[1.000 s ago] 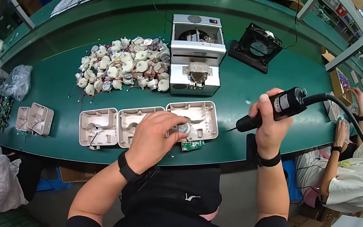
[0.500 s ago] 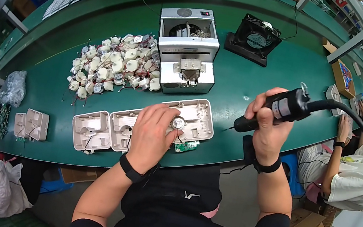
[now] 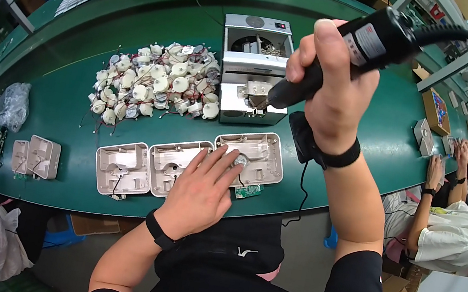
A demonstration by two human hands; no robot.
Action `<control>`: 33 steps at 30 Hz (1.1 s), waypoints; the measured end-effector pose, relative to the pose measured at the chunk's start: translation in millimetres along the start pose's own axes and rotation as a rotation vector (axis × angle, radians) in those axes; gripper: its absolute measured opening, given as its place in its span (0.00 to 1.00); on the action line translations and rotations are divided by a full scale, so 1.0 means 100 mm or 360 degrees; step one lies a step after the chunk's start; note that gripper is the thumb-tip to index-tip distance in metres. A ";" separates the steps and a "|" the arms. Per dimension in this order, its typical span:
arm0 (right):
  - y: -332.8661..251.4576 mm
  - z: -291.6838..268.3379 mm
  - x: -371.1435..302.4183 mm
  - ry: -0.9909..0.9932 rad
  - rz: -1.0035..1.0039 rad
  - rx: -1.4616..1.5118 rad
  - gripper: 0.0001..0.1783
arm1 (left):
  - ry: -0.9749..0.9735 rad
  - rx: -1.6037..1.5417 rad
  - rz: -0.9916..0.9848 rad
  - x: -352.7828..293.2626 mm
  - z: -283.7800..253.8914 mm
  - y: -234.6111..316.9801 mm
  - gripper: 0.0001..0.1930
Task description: Assembling electronic components into plastic housings using an electric screwdriver on an assembly line.
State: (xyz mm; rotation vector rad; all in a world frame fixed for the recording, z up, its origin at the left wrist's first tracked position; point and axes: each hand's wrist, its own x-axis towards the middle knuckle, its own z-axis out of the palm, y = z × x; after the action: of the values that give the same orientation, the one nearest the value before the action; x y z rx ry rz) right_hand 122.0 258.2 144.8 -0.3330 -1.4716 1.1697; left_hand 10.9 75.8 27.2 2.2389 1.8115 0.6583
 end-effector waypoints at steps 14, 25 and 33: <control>-0.17 0.01 -0.71 -0.0102 0.0351 0.0228 0.14 | 0.0139 -0.0030 -0.0005 -0.06 0.18 -0.12 0.21; 0.13 -0.03 -0.95 -0.0108 0.0370 0.0153 0.15 | 0.0149 -0.0019 -0.0016 -0.07 0.19 -0.11 0.21; 0.29 -0.07 -1.01 -0.0255 0.0231 -0.0150 0.14 | 0.0159 -0.0036 -0.0021 -0.06 0.20 -0.11 0.21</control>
State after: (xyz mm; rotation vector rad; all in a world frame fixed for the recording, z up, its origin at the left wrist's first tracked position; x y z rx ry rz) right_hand 146.0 198.3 61.1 -0.4242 -1.6684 1.2684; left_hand 9.4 75.0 4.1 2.2148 1.8526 0.7979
